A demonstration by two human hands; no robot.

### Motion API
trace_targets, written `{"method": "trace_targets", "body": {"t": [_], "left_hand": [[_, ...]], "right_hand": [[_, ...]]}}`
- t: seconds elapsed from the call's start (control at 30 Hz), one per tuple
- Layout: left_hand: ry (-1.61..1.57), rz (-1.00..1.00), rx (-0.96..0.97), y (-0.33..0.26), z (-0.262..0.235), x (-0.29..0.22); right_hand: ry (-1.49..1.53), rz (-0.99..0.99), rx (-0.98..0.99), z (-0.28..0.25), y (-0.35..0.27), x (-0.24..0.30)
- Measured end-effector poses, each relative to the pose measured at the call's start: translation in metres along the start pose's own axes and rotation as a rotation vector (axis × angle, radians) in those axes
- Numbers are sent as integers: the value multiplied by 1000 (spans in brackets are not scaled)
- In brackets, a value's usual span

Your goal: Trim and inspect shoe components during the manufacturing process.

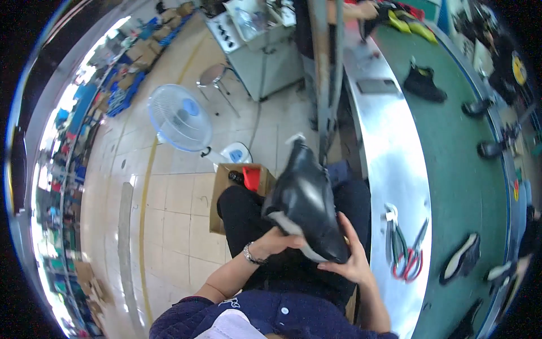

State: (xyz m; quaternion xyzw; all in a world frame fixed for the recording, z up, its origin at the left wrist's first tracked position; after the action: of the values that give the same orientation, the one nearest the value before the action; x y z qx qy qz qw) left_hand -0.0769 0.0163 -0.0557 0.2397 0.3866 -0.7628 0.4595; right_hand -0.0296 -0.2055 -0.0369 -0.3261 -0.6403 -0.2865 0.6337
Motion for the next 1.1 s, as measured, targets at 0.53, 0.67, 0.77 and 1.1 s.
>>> {"method": "trace_targets", "body": {"t": [0.53,0.67,0.77,1.1], "left_hand": [[466,-45,38,-22,-45,-16],[1065,174,-498,-54,-85,-22],[1403,392,-710,-53,-116,-17],[1881,409,-823,-13,-157,16]], "right_hand": [[-272,19,-1325,-219,-38,-40],[-1034,4,-1361,-263,-14,-76],[-962,319,-1144,-231,8,-34],[-803,85,-797,-253,157,-17]]}}
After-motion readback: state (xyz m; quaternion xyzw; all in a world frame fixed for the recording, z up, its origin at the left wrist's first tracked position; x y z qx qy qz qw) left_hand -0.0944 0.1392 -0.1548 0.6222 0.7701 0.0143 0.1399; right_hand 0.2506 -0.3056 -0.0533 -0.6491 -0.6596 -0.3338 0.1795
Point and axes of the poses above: each hand's wrist, its own y-axis towards the middle knuckle, its own z-axis out of the palm, x = y × z, the point moved 1 cm from there along y, towards the middle knuckle, and after that the axes turned 6 degrees about -y, right-handed, at the moved point
